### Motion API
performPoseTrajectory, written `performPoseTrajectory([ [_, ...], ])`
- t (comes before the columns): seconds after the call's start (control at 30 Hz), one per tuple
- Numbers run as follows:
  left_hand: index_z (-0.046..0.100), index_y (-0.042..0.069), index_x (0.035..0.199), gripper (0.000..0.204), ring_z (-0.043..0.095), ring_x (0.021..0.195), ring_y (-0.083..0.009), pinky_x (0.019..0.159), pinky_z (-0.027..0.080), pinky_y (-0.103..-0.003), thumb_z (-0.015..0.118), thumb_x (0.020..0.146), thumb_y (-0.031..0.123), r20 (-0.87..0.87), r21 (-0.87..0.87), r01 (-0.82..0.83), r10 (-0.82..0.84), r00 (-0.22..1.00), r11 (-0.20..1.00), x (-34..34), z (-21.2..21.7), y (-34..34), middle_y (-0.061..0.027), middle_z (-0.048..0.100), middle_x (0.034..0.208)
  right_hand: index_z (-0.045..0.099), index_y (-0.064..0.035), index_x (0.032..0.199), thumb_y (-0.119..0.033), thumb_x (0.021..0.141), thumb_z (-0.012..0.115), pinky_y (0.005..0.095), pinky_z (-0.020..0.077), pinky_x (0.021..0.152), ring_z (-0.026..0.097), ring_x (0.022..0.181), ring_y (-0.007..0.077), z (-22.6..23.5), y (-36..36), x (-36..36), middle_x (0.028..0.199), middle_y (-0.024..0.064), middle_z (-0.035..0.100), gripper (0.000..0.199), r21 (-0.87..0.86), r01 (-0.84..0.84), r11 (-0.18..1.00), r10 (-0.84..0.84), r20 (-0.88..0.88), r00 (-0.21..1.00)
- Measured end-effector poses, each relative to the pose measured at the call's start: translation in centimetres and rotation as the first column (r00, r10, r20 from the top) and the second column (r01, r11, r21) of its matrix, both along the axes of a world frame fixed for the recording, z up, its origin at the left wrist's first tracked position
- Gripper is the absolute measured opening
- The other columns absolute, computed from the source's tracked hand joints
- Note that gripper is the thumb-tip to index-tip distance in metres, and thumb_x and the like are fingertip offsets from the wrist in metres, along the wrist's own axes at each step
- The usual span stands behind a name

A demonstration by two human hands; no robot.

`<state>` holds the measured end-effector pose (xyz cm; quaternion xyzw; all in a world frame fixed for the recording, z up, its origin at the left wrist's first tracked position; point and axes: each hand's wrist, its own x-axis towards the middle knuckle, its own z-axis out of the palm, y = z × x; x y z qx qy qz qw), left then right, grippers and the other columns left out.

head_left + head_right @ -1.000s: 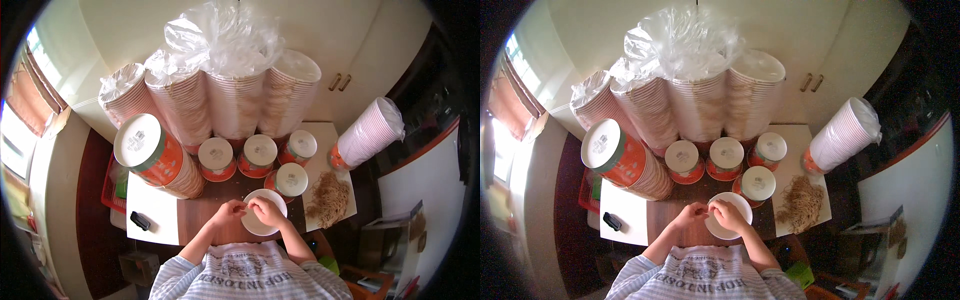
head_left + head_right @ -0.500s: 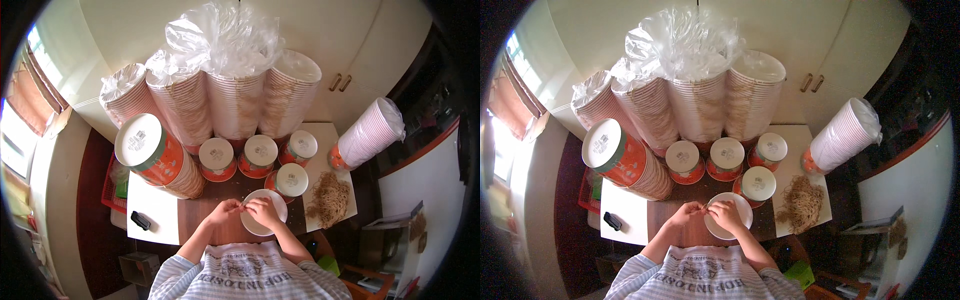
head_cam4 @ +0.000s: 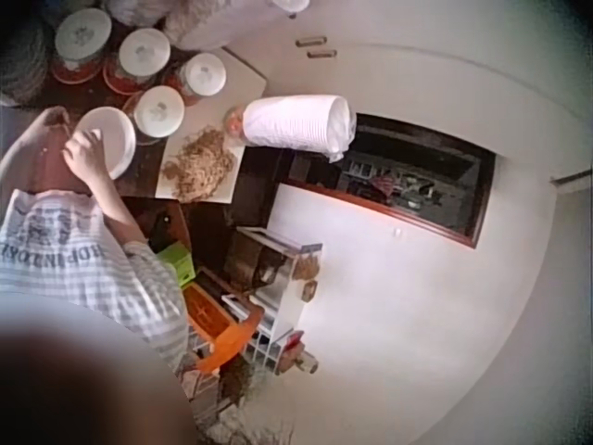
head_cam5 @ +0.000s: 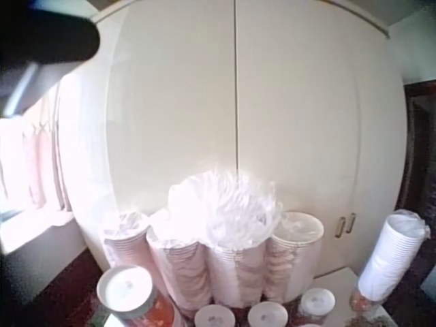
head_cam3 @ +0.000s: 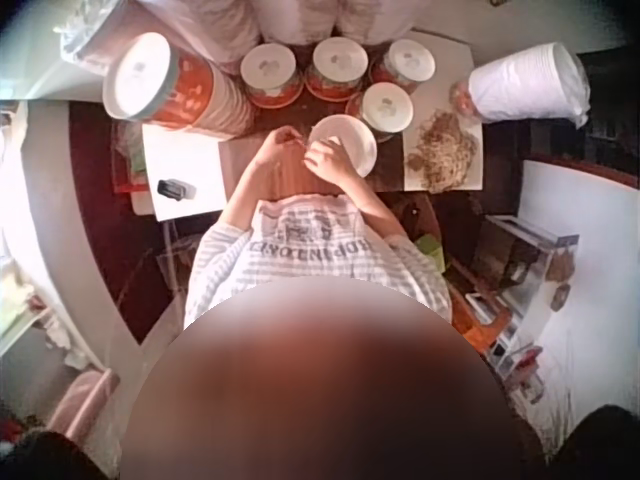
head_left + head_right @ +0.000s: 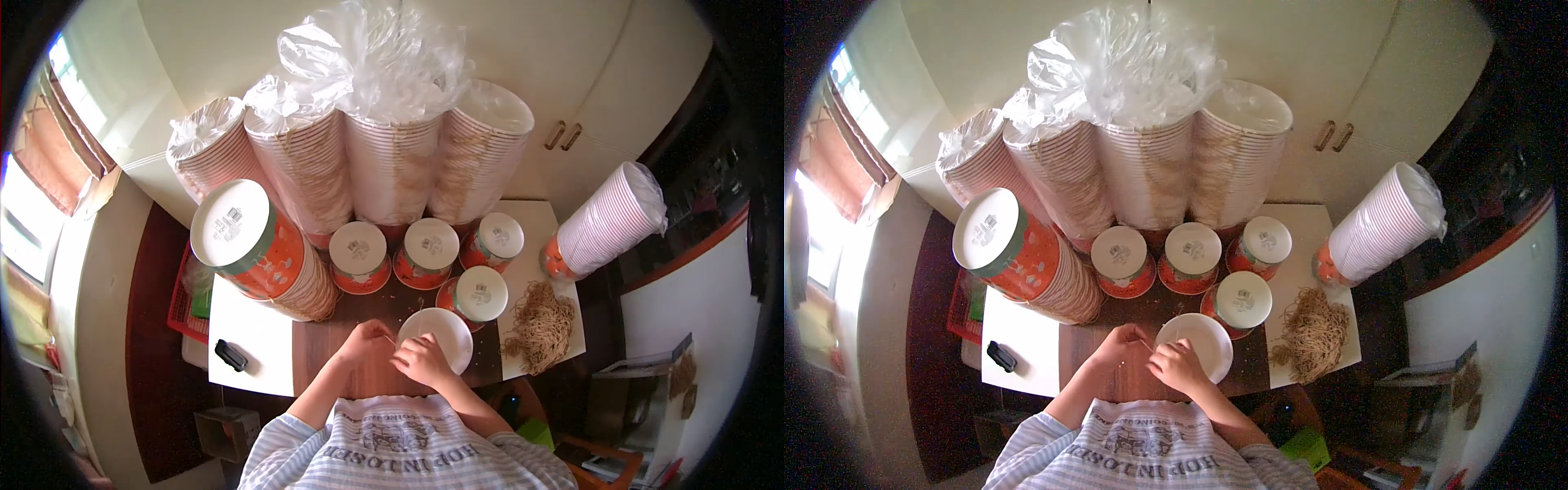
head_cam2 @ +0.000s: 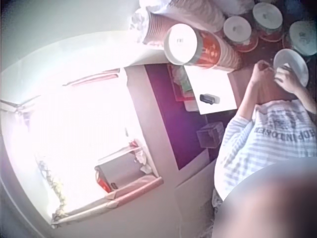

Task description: Manually tying elastic bands or strings around paper containers to prepare them for packaging.

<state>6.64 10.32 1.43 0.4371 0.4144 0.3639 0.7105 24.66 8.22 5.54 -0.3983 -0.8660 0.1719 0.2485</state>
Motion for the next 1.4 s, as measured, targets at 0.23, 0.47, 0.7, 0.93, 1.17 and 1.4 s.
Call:
performPoseTrajectory([
  [0.23, 0.053, 0.003, 0.091, 0.022, 0.060, 0.075, -0.0153, 0.067, 0.047, -0.027, 0.062, 0.075, 0.014, -0.557, 0.216, 0.145, 0.000, 0.831, 0.966, 0.4, 0.8, 0.2, -0.0098, 0.062, 0.081, 0.062, -0.0077, 0.076, -0.013, 0.066, 0.067, 0.0339, 0.0425, 0.062, 0.056, 0.071, 0.0238, -1.1, 1.2, -0.3, 0.076, 0.0047, 0.058, 0.012, -0.119, 0.193, 0.974, -0.215, -0.215, 0.953],
  [0.47, 0.046, 0.001, 0.101, 0.033, 0.061, 0.083, -0.0182, 0.070, 0.047, -0.029, 0.060, 0.075, 0.014, -0.437, 0.251, 0.103, 0.018, 0.899, 0.962, 1.0, 0.5, 0.1, -0.0118, 0.062, 0.084, 0.064, -0.0076, 0.070, -0.012, 0.066, 0.067, 0.0340, 0.0425, 0.060, 0.057, 0.067, 0.0230, -1.9, 1.0, -0.5, 0.069, 0.0044, 0.059, 0.007, -0.125, 0.205, 0.971, -0.224, -0.166, 0.960],
  [0.7, 0.052, 0.001, 0.098, 0.027, 0.060, 0.078, -0.0176, 0.069, 0.047, -0.029, 0.058, 0.074, 0.013, -0.421, 0.233, -0.061, 0.157, 0.894, 0.971, 1.0, 0.8, -0.7, -0.0120, 0.062, 0.083, 0.063, -0.0046, 0.072, -0.009, 0.067, 0.065, 0.0283, 0.0427, 0.055, 0.057, 0.059, 0.0175, -2.3, 1.1, -0.2, 0.069, 0.0050, 0.059, 0.007, -0.284, 0.251, 0.925, -0.323, -0.244, 0.914],
  [0.93, 0.062, 0.006, 0.083, 0.013, 0.058, 0.068, -0.0247, 0.063, 0.048, -0.031, 0.060, 0.073, 0.013, -0.575, 0.442, 0.003, 0.280, 0.769, 0.897, 1.0, 0.7, -2.1, -0.0115, 0.058, 0.075, 0.062, -0.0007, 0.076, -0.007, 0.072, 0.063, 0.0219, 0.0420, 0.056, 0.053, 0.061, 0.0078, -2.9, 0.8, -0.1, 0.071, 0.0031, 0.060, 0.008, -0.613, 0.155, 0.774, -0.462, -0.381, 0.801],
  [1.17, 0.063, 0.008, 0.083, 0.012, 0.059, 0.067, -0.0239, 0.059, 0.048, -0.032, 0.060, 0.072, 0.013, -0.660, 0.499, 0.066, 0.330, 0.674, 0.864, 2.1, 1.8, -2.6, -0.0087, 0.058, 0.071, 0.062, -0.0017, 0.077, -0.007, 0.072, 0.062, 0.0213, 0.0413, 0.057, 0.052, 0.063, 0.0073, -3.7, 0.6, -0.2, 0.072, 0.0023, 0.060, 0.007, -0.623, 0.147, 0.768, -0.464, -0.384, 0.798],
  [1.4, 0.063, 0.006, 0.083, 0.012, 0.060, 0.070, -0.0262, 0.061, 0.049, -0.033, 0.058, 0.073, 0.010, -0.607, 0.499, -0.031, 0.375, 0.701, 0.866, 2.3, 2.6, -2.5, -0.0108, 0.061, 0.079, 0.061, -0.0026, 0.078, -0.007, 0.072, 0.062, 0.0215, 0.0412, 0.057, 0.052, 0.061, 0.0074, -3.9, 0.7, -0.2, 0.071, 0.0021, 0.060, 0.007, -0.612, 0.153, 0.776, -0.461, -0.384, 0.800],
])
